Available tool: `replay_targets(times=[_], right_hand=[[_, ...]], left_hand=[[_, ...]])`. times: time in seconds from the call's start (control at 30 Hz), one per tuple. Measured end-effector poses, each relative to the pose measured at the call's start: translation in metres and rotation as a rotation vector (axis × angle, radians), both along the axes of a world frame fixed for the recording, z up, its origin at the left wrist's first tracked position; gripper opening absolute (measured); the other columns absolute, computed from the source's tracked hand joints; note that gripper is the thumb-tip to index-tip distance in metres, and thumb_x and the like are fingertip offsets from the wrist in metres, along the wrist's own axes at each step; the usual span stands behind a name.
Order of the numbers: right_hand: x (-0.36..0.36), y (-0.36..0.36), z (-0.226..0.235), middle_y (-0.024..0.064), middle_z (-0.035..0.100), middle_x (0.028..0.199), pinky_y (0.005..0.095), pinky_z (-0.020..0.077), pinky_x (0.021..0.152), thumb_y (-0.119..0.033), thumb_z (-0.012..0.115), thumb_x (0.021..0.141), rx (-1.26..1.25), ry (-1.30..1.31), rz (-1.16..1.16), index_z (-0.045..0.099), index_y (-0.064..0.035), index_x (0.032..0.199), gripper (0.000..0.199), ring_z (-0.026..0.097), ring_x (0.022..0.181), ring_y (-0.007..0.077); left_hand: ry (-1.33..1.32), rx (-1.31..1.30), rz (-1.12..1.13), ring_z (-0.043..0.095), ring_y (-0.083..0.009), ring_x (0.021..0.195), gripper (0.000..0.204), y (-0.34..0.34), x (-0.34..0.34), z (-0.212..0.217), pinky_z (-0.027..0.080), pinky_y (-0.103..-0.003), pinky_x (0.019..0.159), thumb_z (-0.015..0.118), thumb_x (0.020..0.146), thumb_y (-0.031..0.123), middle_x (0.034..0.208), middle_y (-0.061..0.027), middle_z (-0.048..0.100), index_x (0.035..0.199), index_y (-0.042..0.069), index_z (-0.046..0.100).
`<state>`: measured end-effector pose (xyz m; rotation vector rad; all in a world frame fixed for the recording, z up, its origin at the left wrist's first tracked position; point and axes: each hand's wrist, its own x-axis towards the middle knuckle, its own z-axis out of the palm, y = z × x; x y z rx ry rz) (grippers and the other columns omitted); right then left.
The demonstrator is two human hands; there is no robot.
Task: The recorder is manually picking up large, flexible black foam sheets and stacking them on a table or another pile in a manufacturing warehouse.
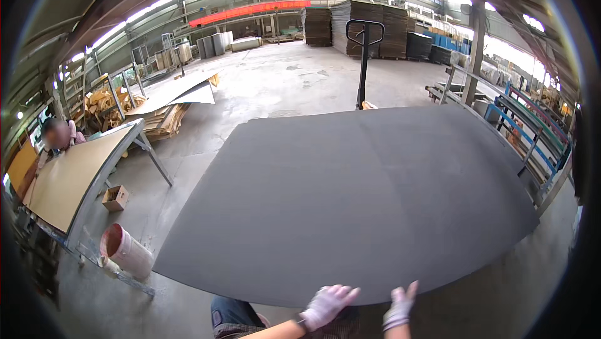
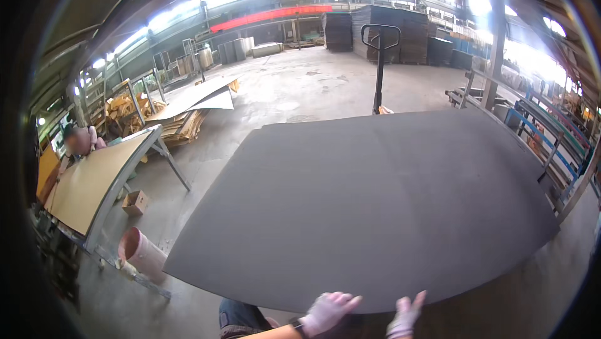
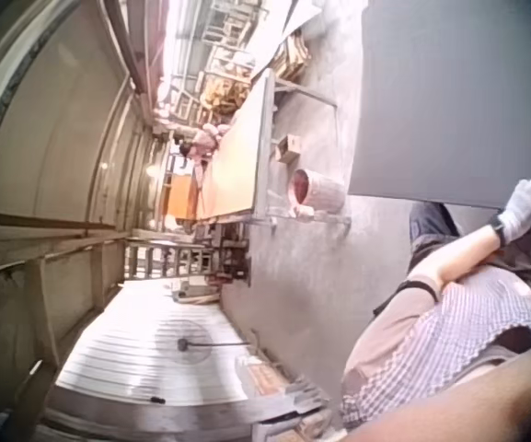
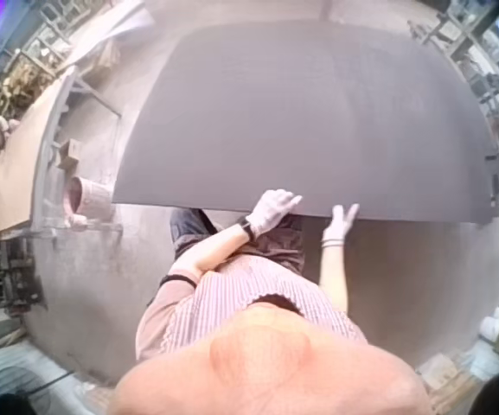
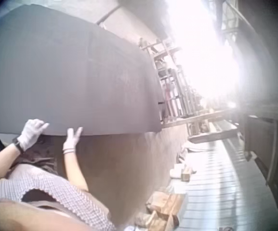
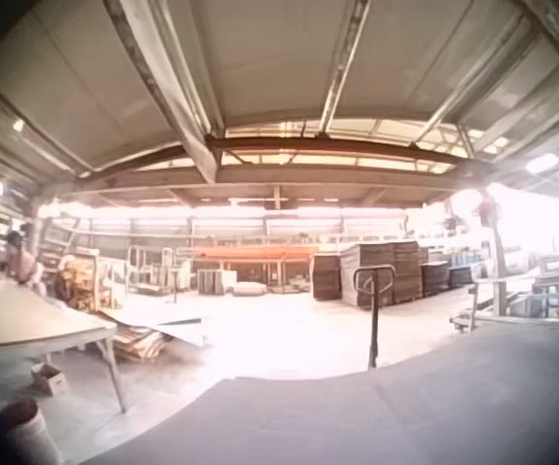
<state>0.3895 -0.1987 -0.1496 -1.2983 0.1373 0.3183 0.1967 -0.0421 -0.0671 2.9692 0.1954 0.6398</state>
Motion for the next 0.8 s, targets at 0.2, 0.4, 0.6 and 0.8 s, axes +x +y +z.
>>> replay_targets(times=[0.2, 0.4, 0.6, 0.8], right_hand=[[-0.039, 0.020, -0.003, 0.0049, 0.044, 0.143, 0.0317, 0.0468, 0.094, 0.014, 0.053, 0.075, 0.111, 0.062, -0.007, 0.050, -0.0136, 0.139, 0.070, 0.052, 0.113, 0.0172], [0.091, 0.050, -0.014, 0.0094, 0.044, 0.143, 0.0313, 0.0374, 0.105, 0.005, 0.046, 0.088, -0.080, -0.316, -0.053, 0.046, -0.0021, 0.137, 0.049, 0.044, 0.129, 0.0172], [0.176, 0.064, -0.031, 0.0154, 0.035, 0.149, 0.0382, 0.0324, 0.110, -0.025, 0.059, 0.094, -0.844, -0.132, 0.221, 0.018, -0.0131, 0.151, 0.071, 0.040, 0.132, 0.0274], [0.100, 0.001, -0.076, 0.0200, 0.039, 0.145, 0.0389, 0.0371, 0.106, -0.023, 0.057, 0.095, -0.812, -0.172, -0.041, 0.025, -0.0090, 0.148, 0.063, 0.046, 0.126, 0.0316]], left_hand=[[0.309, 0.138, 0.469, 0.059, -0.0244, 0.103, 0.059, 0.107, -0.197, -0.003, 0.046, -0.042, 0.087, 0.077, 0.054, 0.020, 0.108, -0.0085, 0.060, 0.110, 0.011, 0.062], [0.000, 0.065, 0.454, 0.063, -0.0297, 0.094, 0.056, 0.145, -0.173, 0.027, 0.051, -0.041, 0.082, 0.073, 0.051, 0.011, 0.101, -0.0117, 0.064, 0.105, 0.007, 0.061], [-0.013, -0.214, 0.112, 0.063, -0.0244, 0.077, 0.030, 0.114, -0.116, -0.010, 0.052, -0.037, 0.066, 0.070, 0.073, 0.030, 0.085, -0.0063, 0.062, 0.093, 0.011, 0.060], [-1.072, -1.326, 1.084, 0.034, -0.0291, 0.132, 0.091, 0.104, -0.350, -0.109, 0.024, -0.045, 0.112, 0.057, 0.081, 0.067, 0.142, -0.0166, 0.040, 0.140, 0.002, 0.035]])
